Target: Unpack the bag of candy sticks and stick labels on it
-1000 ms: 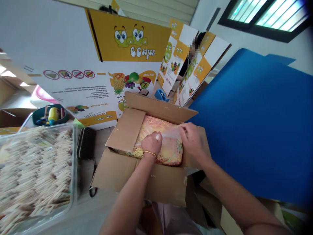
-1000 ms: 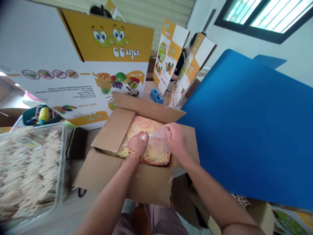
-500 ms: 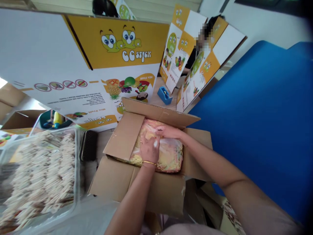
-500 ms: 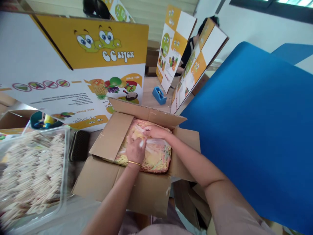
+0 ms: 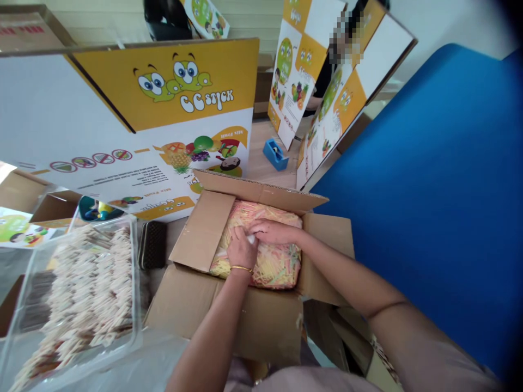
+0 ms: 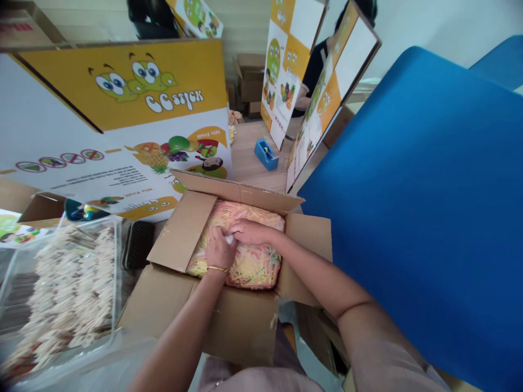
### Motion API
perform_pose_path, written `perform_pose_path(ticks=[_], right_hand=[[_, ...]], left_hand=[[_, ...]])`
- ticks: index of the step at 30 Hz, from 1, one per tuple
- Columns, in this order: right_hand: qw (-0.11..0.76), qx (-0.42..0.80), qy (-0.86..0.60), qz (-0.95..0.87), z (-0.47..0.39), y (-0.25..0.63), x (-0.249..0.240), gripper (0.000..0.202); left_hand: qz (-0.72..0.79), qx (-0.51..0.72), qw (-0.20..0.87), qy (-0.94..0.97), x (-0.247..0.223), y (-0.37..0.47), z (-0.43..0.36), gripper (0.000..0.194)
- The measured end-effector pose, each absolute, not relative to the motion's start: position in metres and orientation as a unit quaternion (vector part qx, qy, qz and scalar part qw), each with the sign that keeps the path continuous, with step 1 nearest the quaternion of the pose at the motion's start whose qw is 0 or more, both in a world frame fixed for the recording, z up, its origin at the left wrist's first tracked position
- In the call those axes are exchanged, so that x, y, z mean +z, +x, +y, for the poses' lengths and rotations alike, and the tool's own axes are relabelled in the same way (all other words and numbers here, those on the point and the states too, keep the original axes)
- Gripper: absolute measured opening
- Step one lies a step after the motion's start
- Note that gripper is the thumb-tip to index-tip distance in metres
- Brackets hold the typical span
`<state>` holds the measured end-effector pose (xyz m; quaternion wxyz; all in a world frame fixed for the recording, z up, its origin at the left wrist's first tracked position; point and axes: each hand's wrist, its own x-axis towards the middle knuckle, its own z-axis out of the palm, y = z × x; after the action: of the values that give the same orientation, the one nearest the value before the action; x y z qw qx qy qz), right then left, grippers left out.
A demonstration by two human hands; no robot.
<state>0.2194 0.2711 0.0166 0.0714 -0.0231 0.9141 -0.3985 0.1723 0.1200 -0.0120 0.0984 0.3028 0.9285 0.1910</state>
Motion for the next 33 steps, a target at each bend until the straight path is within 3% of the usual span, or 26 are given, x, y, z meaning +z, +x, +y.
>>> perform_pose_path(ticks=[3, 6, 8, 11, 14, 17, 19, 23, 26, 29, 33], right_hand=[[0.053, -0.386, 0.009, 0.921, 0.263, 0.23, 0.015, 0.03], [0.003, -0.398, 0.053, 0.916, 0.251, 0.245, 0.016, 0.03], [-0.059, -0.397, 0.096, 0.911, 0.245, 0.26, 0.02, 0.028], [-0.188, -0.367, 0.163, 0.896, 0.247, 0.287, 0.036, 0.026], [-0.31, -0.305, 0.218, 0.874, 0.266, 0.314, 0.059, 0.027], [-0.36, -0.222, 0.275, 0.864, 0.291, 0.326, 0.079, 0.025], [-0.311, -0.172, 0.297, 0.886, 0.306, 0.323, 0.088, 0.033], [-0.131, -0.033, 0.295, 0.946, 0.331, 0.288, 0.1, 0.059], [-0.006, 0.034, 0.263, 0.964, 0.35, 0.251, 0.108, 0.055], [0.127, 0.006, 0.203, 0.971, 0.358, 0.23, 0.114, 0.053], [0.116, 0.049, 0.116, 0.985, 0.33, 0.241, 0.107, 0.039]], left_hand=[[0.927, 0.16, 0.119, 0.319, -0.006, 0.171, 0.122, 0.046], [0.918, 0.116, 0.148, 0.349, 0.0, 0.167, 0.125, 0.028], [0.915, 0.107, 0.147, 0.36, 0.002, 0.166, 0.127, 0.026], [0.915, 0.102, 0.139, 0.364, 0.001, 0.164, 0.129, 0.043], [0.919, 0.101, 0.135, 0.355, -0.002, 0.164, 0.129, 0.046], [0.925, 0.107, 0.13, 0.342, -0.003, 0.164, 0.126, 0.042], [0.928, 0.111, 0.127, 0.332, -0.004, 0.165, 0.123, 0.041], [0.933, 0.122, 0.123, 0.317, -0.006, 0.167, 0.121, 0.042], [0.933, 0.134, 0.116, 0.313, -0.007, 0.167, 0.119, 0.04], [0.93, 0.153, 0.097, 0.321, -0.008, 0.168, 0.117, 0.036], [0.924, 0.181, 0.064, 0.331, -0.012, 0.166, 0.115, 0.031]])
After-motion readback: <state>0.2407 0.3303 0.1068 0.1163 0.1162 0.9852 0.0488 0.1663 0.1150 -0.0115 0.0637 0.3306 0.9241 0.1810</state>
